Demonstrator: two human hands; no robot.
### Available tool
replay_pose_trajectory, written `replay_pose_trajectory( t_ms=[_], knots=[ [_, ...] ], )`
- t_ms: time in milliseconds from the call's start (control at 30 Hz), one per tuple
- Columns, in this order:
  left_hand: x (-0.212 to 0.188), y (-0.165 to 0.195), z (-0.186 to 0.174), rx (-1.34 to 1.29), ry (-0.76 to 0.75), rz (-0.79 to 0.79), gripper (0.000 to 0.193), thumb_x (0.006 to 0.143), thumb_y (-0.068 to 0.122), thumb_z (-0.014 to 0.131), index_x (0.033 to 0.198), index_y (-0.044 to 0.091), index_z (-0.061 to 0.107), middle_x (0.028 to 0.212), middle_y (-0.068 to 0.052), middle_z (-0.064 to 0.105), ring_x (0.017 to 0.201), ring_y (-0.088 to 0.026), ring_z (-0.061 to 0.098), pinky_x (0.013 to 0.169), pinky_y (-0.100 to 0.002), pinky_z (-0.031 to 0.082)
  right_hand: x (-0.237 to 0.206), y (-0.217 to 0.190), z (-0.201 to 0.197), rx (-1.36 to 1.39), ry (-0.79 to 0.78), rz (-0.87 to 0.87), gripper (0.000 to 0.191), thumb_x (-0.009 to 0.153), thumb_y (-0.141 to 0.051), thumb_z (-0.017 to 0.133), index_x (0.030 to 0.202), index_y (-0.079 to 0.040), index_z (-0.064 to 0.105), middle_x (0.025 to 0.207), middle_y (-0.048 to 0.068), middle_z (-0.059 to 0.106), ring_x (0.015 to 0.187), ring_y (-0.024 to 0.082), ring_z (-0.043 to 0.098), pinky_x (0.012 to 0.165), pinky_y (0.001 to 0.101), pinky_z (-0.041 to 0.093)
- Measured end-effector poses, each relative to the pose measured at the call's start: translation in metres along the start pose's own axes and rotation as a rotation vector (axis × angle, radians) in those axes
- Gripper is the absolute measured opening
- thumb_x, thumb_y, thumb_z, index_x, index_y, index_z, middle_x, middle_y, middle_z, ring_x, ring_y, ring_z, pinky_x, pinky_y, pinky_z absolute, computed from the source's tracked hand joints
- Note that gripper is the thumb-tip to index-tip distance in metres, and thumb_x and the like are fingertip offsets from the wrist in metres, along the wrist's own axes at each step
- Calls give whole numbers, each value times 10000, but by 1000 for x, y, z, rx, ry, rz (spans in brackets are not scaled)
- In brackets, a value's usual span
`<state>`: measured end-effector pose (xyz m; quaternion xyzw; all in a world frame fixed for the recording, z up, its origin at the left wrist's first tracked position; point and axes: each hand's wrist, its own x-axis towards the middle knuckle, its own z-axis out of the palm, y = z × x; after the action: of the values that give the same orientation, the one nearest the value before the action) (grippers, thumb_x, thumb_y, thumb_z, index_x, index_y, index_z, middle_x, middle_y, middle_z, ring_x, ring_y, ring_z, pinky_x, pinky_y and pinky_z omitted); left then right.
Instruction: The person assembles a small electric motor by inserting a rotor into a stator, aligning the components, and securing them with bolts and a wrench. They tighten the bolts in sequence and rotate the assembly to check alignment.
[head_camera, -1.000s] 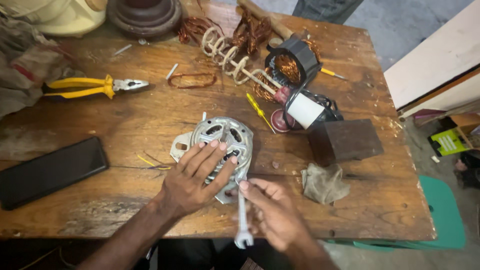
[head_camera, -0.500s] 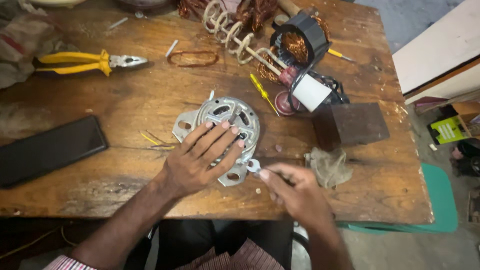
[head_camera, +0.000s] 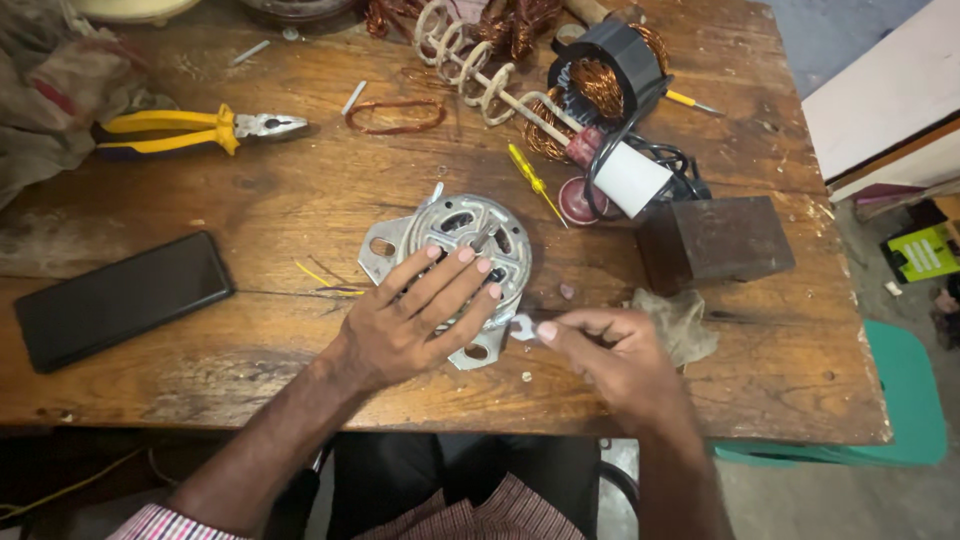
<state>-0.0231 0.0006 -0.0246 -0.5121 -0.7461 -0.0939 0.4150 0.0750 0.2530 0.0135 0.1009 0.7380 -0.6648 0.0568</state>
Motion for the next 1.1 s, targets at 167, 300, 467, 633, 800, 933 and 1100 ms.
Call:
replay_pose_trajectory(
  t_ms=[167, 300, 467, 633, 800, 933, 1100],
  knots=[
    [-3, 1, 1, -13, -11, 4, 326, 1067, 279, 636, 1364, 145, 618, 1434, -58, 610, 1388, -213, 504, 1224, -413, 365, 4, 1, 6, -118, -83, -38, 206, 918, -206, 731, 939, -14, 801, 595, -3, 649, 480, 65, 524, 427, 235, 394],
    [-2, 2, 3, 42, 18, 7, 302, 1106, 284, 632, 1383, 165, 606, 1465, -44, 597, 1412, -198, 494, 1256, -400, 348, -1, 3, 17, -87, -109, 127, 248, 920, -229, 687, 952, -8, 796, 600, 57, 721, 427, 108, 567, 381, 247, 419],
    [-1, 2, 1, 4, 14, 33, 348, 1098, 333, 593, 1375, 123, 614, 1457, -100, 593, 1388, -247, 500, 1213, -430, 349, -13, 11, 61, 448, -161, 253, 307, 966, -268, 624, 1080, 5, 708, 733, 123, 758, 520, 145, 668, 442, 262, 491],
    [0, 1, -2, 14, -14, 44, 320, 1086, 296, 601, 1362, 137, 625, 1455, -88, 599, 1391, -234, 513, 1218, -418, 352, -26, 18, 88, 571, -134, 227, 267, 961, -247, 639, 1107, -25, 668, 762, 54, 702, 604, 145, 688, 482, 273, 507],
    [3, 0, 0, 16, 44, 23, 306, 1094, 305, 631, 1360, 154, 633, 1459, -57, 597, 1391, -209, 506, 1237, -393, 353, -29, 13, 38, 27, 115, -24, 259, 979, -236, 664, 980, -3, 779, 678, 12, 660, 596, 84, 579, 540, 240, 458],
    [3, 0, -3, 2, 18, 20, 295, 1063, 239, 658, 1345, 152, 645, 1438, -56, 611, 1389, -209, 518, 1221, -397, 368, -13, 10, 16, -84, 19, -18, 260, 965, -237, 680, 976, -2, 790, 683, -6, 644, 614, 53, 528, 543, 230, 410],
    [1, 0, -3, 9, 23, 19, 294, 1061, 234, 647, 1342, 147, 646, 1442, -59, 613, 1387, -213, 518, 1220, -400, 378, -1, 6, 12, -97, -54, 49, 262, 955, -241, 695, 981, 3, 787, 664, 22, 680, 566, 60, 581, 502, 230, 445]
  ],
)
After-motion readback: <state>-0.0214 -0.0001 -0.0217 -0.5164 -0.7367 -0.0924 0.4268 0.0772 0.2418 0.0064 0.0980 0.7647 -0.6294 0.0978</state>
